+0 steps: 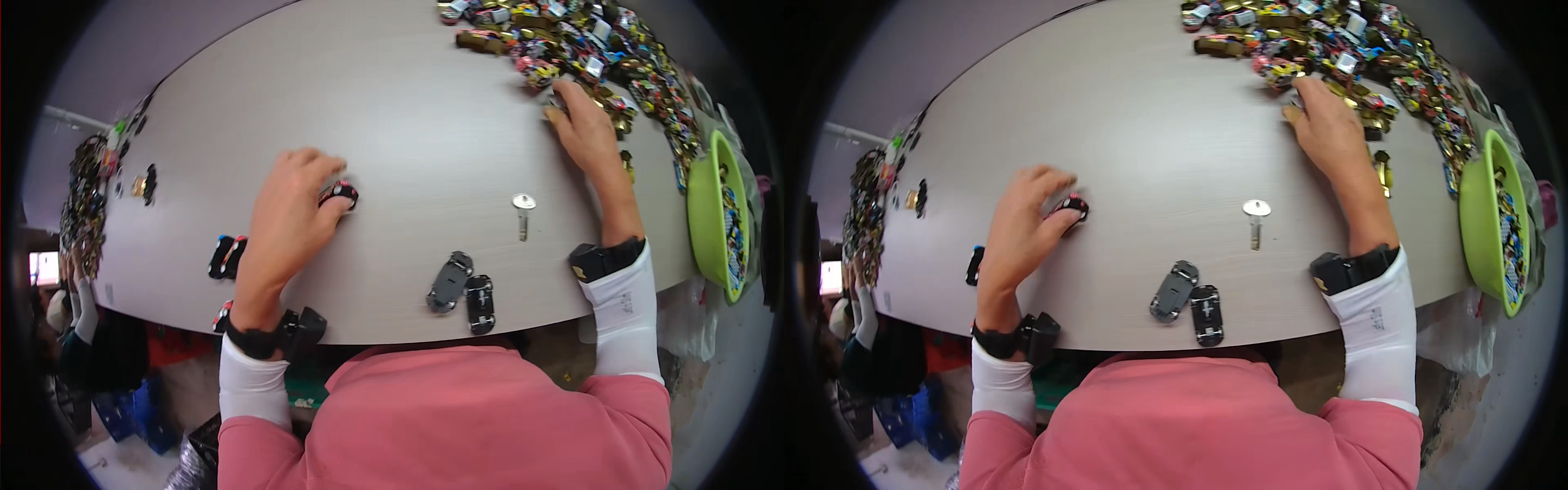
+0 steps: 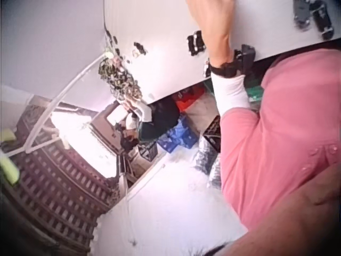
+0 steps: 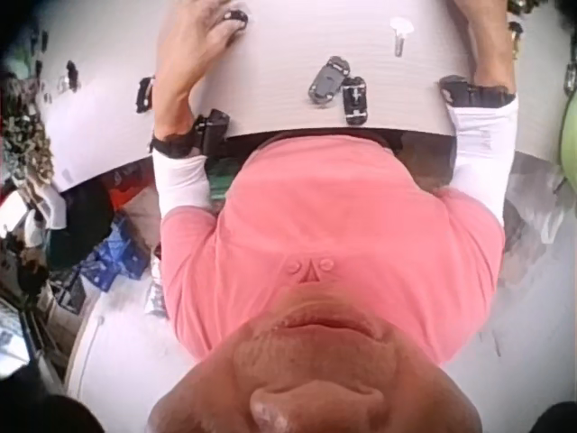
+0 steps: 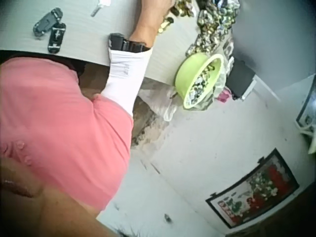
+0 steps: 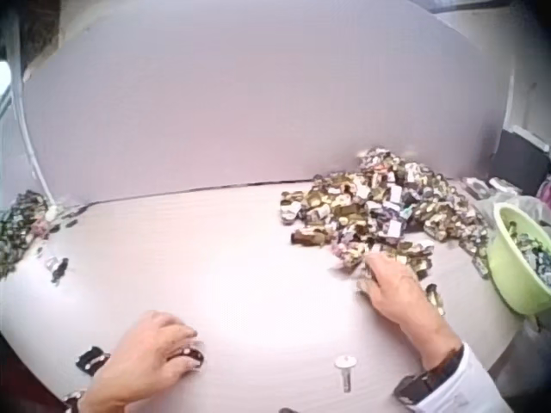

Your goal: Assembling small toy cars by fitting plastic bodies onto chassis and organizing parts on a production table.

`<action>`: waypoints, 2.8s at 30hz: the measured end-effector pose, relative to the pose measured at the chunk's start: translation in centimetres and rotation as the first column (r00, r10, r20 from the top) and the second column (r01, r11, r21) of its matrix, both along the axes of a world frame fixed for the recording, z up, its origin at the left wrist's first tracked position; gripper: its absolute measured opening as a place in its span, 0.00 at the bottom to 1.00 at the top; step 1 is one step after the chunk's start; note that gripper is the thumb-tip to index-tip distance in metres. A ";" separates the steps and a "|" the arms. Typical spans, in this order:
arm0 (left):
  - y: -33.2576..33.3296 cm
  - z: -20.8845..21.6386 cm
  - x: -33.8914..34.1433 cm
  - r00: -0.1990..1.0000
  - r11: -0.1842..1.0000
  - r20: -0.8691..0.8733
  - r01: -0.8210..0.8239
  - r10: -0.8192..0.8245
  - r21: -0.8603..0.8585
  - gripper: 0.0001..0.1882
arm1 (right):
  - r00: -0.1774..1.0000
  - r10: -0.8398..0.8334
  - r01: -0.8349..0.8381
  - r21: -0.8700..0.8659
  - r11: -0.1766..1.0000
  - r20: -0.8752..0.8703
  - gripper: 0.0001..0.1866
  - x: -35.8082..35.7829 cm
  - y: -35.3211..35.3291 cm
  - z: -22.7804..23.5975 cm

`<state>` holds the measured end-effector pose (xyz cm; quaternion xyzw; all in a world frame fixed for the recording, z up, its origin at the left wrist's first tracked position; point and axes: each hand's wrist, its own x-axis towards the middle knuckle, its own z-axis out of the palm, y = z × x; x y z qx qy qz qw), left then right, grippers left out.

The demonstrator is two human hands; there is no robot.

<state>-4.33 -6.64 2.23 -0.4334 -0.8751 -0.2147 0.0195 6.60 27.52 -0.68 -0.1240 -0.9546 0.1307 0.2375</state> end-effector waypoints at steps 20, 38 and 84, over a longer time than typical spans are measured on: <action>4.8 -0.6 5.6 0.976 0.985 0.137 0.170 -0.172 0.029 0.16 | 0.955 -0.240 0.247 -0.016 0.969 0.175 0.11 2.0 -2.1 2.6; 5.0 -2.8 1.1 -0.066 0.734 0.807 -0.465 -0.586 0.495 0.22 | 0.967 0.096 -0.029 -0.273 0.962 0.237 0.11 0.5 -5.2 2.3; 5.8 -2.4 4.0 0.239 0.661 0.765 -0.393 -0.598 0.639 0.21 | 0.892 0.423 -0.401 -0.710 0.580 -0.159 0.20 2.0 -12.6 2.5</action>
